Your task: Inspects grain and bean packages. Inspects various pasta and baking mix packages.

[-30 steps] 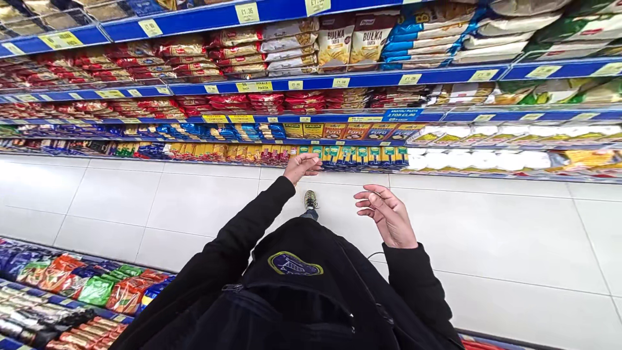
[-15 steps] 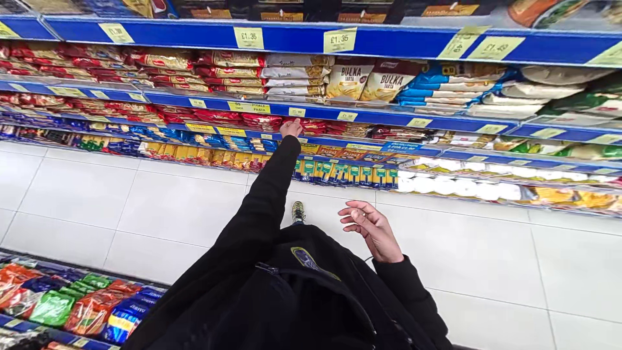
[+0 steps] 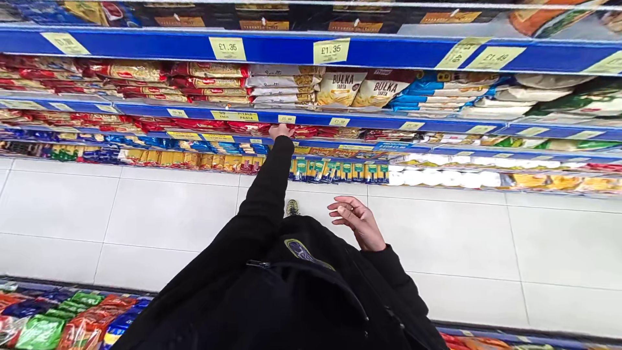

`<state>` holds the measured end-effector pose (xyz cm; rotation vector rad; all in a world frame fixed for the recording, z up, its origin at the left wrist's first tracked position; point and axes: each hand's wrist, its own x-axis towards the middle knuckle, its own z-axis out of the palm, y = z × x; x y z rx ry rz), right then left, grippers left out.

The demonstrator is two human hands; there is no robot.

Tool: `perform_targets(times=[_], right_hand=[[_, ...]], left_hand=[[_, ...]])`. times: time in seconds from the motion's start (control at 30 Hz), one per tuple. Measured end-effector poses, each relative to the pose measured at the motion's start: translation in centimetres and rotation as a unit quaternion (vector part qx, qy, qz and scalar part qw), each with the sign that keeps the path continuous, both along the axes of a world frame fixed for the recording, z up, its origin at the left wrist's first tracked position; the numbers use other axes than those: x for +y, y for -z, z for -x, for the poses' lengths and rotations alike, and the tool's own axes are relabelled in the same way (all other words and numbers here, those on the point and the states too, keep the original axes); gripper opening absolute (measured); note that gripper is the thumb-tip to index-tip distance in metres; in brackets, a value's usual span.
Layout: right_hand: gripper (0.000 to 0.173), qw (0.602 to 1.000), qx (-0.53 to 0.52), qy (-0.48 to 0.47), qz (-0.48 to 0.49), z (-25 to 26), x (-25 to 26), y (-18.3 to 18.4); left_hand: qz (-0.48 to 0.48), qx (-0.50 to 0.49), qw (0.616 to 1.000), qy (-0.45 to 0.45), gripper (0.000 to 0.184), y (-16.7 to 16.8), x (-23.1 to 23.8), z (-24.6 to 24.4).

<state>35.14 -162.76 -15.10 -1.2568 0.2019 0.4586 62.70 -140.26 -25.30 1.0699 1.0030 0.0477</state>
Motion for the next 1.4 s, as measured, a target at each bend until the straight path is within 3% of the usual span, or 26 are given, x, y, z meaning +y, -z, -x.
perform_targets(times=[0.3, 0.5, 0.7, 0.83, 0.9, 1.03, 1.13, 1.2, 1.27, 1.4], right_hand=[[0.052, 0.999, -0.025, -0.024, 0.005, -0.3, 0.3, 0.1], [0.053, 0.999, -0.029, -0.030, -0.014, 0.2, 0.2, 0.4], [0.048, 0.999, -0.014, -0.031, -0.018, 1.3, 0.0, 0.7], [0.053, 0.998, -0.024, -0.047, -0.025, 2.1, -0.1, 1.3], [0.057, 0.997, -0.033, -0.064, -0.030, 2.4, -0.2, 1.9], [0.059, 0.996, -0.042, -0.078, 0.020, 2.8, 0.1, 2.8], [0.086, 0.991, -0.092, -0.082, 0.051, 3.0, 0.2, 2.3], [0.102, 0.985, -0.142, -0.087, 0.035, 3.4, 0.2, 0.2], [0.108, 0.978, -0.185, -0.090, -0.030, 3.3, 0.5, -2.9], [0.096, 0.945, -0.283, -0.095, -0.137, 3.9, 0.2, -10.2]], left_hand=[[0.145, -0.045, 0.987, -0.050, 0.061, -1.3, -0.9, 2.0], [0.199, -0.076, 0.977, -0.012, 0.061, 0.2, 0.6, 5.1], [0.149, -0.077, 0.986, 0.017, 0.057, 0.6, 2.3, 10.3], [0.023, -0.077, 0.994, 0.075, 0.056, -1.1, 4.4, 14.7], [-0.045, -0.090, 0.987, 0.122, 0.047, -2.3, 5.3, 17.0], [-0.063, -0.137, 0.975, 0.164, 0.041, -7.5, 6.4, 22.2], [-0.059, -0.204, 0.964, 0.161, 0.038, -13.1, 5.7, 26.3], [-0.056, -0.264, 0.950, 0.160, 0.036, -17.1, 4.6, 29.4], [-0.048, -0.322, 0.931, 0.162, 0.033, -21.1, 3.7, 32.0], [-0.046, -0.425, 0.892, 0.148, 0.026, -27.8, 1.6, 35.3]])
